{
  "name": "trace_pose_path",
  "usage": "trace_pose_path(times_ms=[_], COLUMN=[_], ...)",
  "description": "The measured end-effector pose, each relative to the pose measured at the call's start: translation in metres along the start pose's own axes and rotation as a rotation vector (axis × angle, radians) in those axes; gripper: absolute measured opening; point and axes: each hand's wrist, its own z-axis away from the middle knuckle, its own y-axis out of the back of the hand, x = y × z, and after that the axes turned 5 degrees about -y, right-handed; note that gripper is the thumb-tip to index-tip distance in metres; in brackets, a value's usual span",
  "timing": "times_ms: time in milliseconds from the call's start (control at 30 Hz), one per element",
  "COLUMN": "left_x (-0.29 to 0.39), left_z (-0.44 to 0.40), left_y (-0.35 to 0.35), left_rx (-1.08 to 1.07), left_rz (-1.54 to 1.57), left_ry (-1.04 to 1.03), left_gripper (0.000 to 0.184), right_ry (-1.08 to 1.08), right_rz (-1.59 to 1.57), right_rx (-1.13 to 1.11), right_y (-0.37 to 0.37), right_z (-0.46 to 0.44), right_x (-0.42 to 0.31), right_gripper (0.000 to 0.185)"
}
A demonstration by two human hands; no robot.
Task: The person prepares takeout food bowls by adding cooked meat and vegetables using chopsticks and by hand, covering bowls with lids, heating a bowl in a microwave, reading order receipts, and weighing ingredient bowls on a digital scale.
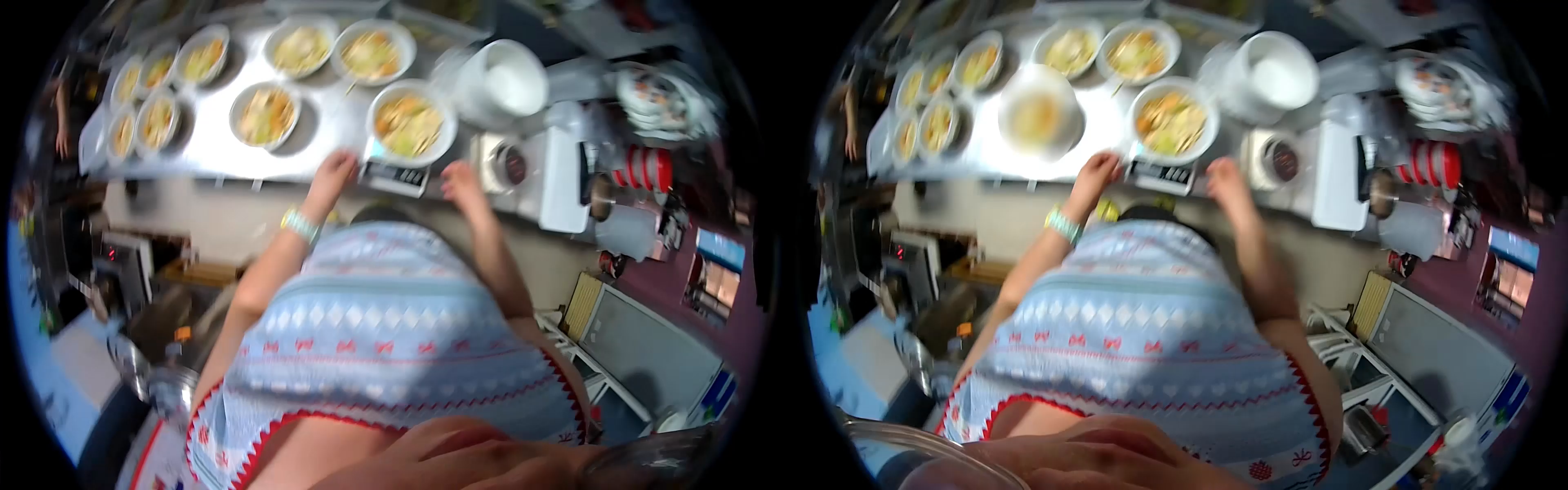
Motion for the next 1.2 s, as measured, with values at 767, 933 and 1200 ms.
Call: trace_pose_path(times_ms=[767, 933, 1200], left_x=[-0.015, -0.034, -0.017], left_z=[0.038, 0.023, 0.034], left_y=[-0.030, -0.029, -0.085], left_rx=[-0.164, -0.208, -0.122], left_rz=[-0.505, -0.501, -0.097], left_ry=[0.103, 0.112, 0.223], left_gripper=[0.023, 0.023, 0.027], right_ry=[0.065, 0.107, 0.175], right_rz=[-0.211, -0.274, -0.456], right_rx=[-0.047, 0.159, 0.356], right_y=[0.095, 0.111, 0.175], right_z=[0.121, 0.145, 0.160], right_x=[-0.033, -0.007, 0.019], right_gripper=[0.025, 0.022, 0.020])
